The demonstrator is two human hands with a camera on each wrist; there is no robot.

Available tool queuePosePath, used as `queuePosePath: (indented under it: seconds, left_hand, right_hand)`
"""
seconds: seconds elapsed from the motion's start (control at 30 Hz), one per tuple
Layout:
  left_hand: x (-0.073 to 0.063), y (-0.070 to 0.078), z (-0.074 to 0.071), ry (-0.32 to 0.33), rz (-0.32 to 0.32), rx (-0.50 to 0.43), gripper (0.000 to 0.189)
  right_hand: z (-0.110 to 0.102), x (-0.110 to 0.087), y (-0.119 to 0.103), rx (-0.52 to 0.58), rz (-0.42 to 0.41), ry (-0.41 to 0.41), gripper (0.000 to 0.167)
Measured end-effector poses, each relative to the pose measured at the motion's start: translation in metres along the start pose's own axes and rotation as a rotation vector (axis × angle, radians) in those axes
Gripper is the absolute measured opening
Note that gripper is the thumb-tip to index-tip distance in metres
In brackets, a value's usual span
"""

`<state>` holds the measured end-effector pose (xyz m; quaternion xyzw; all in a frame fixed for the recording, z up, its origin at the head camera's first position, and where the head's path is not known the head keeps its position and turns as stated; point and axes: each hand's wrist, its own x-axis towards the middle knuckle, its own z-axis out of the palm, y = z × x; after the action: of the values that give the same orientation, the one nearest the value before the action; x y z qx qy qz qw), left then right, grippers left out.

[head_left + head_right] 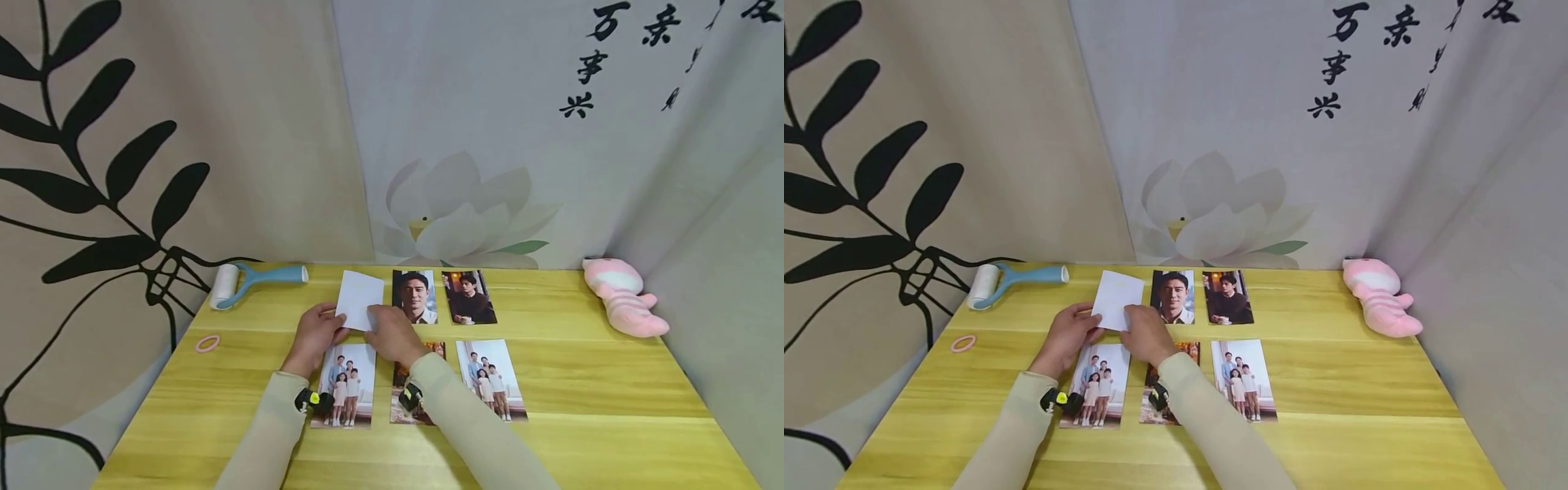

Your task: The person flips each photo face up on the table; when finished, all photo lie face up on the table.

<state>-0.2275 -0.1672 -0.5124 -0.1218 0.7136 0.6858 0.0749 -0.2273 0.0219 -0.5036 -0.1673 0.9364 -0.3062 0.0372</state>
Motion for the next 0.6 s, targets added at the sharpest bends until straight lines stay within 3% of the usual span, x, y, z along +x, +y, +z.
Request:
queuePosePath:
  seconds: [0.6]
  left_hand:
    - [-0.007,0.011,0.014,-0.069,0.103,-0.069,0.044]
  right_hand:
    - [0.0,-0.003,0.009,0.116,-0.081,0.078,0.045]
